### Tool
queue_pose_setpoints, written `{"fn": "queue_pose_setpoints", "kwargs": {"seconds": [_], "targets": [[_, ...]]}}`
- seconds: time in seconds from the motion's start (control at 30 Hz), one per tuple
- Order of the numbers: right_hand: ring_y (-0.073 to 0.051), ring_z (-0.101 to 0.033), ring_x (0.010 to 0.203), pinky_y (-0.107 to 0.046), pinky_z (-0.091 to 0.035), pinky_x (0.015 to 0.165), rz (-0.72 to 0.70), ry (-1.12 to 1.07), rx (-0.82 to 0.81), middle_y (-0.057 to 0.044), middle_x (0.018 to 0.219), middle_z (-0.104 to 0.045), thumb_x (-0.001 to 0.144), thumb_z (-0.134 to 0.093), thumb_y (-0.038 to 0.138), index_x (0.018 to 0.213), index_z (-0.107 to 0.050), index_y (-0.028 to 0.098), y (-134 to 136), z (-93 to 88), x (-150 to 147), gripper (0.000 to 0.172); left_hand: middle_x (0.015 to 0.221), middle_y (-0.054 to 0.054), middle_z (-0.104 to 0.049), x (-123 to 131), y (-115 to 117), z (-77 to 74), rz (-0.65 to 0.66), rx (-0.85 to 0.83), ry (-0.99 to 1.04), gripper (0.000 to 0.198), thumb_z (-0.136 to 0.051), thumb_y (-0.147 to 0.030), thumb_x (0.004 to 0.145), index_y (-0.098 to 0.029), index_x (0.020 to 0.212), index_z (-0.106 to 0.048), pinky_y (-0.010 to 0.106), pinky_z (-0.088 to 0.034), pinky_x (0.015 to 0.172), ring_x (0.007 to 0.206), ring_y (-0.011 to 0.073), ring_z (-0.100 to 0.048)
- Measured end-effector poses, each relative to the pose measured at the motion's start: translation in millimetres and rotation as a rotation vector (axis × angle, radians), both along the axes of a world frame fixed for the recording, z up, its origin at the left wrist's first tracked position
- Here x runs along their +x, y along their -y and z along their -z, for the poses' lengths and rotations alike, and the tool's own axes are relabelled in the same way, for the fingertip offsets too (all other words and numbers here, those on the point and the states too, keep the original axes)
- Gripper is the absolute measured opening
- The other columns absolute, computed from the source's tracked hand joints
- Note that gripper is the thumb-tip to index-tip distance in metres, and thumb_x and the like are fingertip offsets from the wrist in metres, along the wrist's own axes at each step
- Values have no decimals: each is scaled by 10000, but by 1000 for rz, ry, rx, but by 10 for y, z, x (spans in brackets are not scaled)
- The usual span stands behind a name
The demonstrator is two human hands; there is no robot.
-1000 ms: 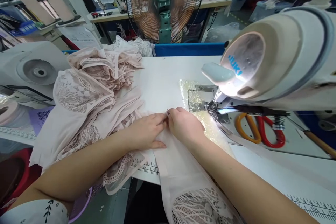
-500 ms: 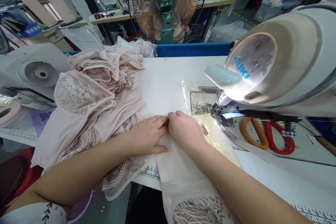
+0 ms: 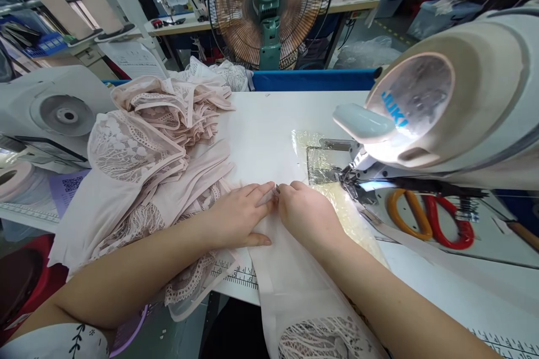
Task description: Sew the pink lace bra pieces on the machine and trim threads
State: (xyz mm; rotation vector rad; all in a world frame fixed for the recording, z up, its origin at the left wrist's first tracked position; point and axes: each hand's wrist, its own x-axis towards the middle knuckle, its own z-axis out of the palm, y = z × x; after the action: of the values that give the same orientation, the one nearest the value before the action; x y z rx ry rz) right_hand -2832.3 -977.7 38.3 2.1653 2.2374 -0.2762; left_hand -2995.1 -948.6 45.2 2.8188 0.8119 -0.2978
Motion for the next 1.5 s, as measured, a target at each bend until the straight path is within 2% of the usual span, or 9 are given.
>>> {"fn": "queue_pose_setpoints", "kwargs": {"seconds": [0.13,0.4,0.63,0.77,0.93,1.07,1.2,1.37,1.5], "targets": [[-123,-365,513,-257,-218,478,6,-2,-12,-17,659,-448,861,-380,148,751,-569,175,-43,40,-29,220,1524,193,-293,-8,-18,0,14,-16,-2,724,-553,-576,866,-88,1386,-431,447,-360,1069,1367,335,-321],[-119,-308,487,-262,-211,478,-5,22,-46,-9,635,-418,803,-415,105,718,-559,171,-63,20,-51,179,1499,205,-328,-2,-24,-12,12,-16,12,698,-578,-568,854,-89,1351,-470,450,-381,1048,1345,341,-351],[-112,-318,483,-255,-209,479,-43,72,-81,-4,596,-396,812,-401,90,649,-508,172,190,-49,35,211,1513,203,-309,23,-15,-31,17,15,-56,773,-532,-603,866,-104,1433,-372,445,-392,1024,1350,341,-343],[-122,-325,491,-260,-182,463,-25,101,-68,-6,580,-382,826,-370,106,644,-514,172,270,-104,65,241,1507,205,-321,18,-11,-30,33,41,-65,766,-536,-607,863,-109,1426,-385,434,-380,1034,1343,338,-356],[-129,-368,535,-249,-228,486,-32,26,8,-17,636,-421,869,-346,171,753,-582,166,147,-3,45,264,1495,197,-342,-2,-24,-24,52,64,-34,746,-534,-611,862,-99,1394,-424,403,-371,1036,1323,323,-379],[-120,-347,519,-249,-216,478,-25,19,-5,-12,649,-426,843,-390,153,739,-564,172,47,67,-10,204,1500,195,-332,-18,-40,-16,76,64,-24,701,-538,-589,870,-87,1355,-472,397,-324,1079,1338,325,-364],[-111,-325,500,-251,-200,474,-14,31,-28,-6,645,-417,815,-411,123,727,-548,169,26,77,-30,169,1502,195,-330,-15,-40,-21,71,60,-24,703,-538,-585,872,-80,1356,-467,395,-332,1070,1339,324,-364],[-106,-316,494,-251,-209,496,-37,55,-44,4,617,-403,803,-422,105,726,-551,159,133,44,9,159,1518,193,-307,2,-27,-31,42,36,-51,733,-533,-594,872,-113,1411,-411,410,-367,1048,1349,326,-357],[-109,-335,480,-248,-191,465,-40,66,-29,5,563,-385,771,-417,72,635,-525,162,328,0,90,195,1533,208,-268,12,-17,-18,29,13,-72,765,-528,-601,872,-133,1453,-358,441,-342,1077,1381,350,-312]]}}
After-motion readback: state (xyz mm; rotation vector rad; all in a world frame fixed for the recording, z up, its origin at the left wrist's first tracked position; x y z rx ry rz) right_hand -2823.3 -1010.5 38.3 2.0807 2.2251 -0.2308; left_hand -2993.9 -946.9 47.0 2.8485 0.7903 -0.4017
